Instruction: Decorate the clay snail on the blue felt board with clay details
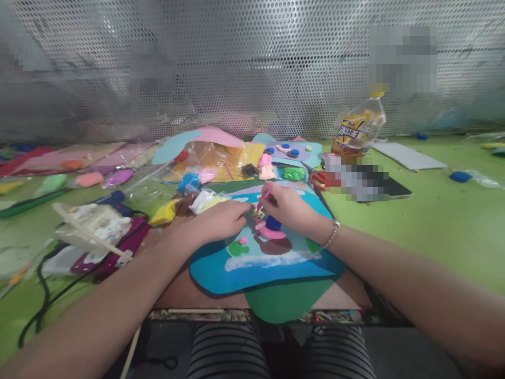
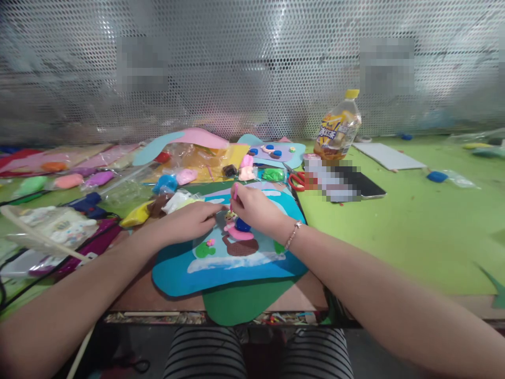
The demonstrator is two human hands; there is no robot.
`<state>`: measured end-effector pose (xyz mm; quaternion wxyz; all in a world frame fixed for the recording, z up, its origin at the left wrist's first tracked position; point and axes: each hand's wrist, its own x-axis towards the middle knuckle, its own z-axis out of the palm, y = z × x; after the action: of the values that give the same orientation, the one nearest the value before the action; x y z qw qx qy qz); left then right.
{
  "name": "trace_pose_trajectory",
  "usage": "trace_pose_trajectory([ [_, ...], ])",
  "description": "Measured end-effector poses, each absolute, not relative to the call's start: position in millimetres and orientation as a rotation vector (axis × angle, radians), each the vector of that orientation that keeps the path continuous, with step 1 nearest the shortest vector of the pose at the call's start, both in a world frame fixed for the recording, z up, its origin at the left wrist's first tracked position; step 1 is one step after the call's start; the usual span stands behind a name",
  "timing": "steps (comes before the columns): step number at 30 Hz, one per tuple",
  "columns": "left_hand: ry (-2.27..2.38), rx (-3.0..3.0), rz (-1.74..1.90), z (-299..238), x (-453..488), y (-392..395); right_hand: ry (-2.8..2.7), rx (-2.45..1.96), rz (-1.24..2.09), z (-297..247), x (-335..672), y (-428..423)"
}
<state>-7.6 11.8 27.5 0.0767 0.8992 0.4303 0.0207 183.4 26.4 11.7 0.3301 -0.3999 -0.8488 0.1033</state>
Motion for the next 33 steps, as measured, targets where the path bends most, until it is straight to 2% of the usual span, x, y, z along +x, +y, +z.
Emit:
trace_pose_trajectory([
  [33,1.261,2.698,0.061,27.9,-7.0,12.4,-2.221,-1.051,0.327,12.4,181.3,24.7],
])
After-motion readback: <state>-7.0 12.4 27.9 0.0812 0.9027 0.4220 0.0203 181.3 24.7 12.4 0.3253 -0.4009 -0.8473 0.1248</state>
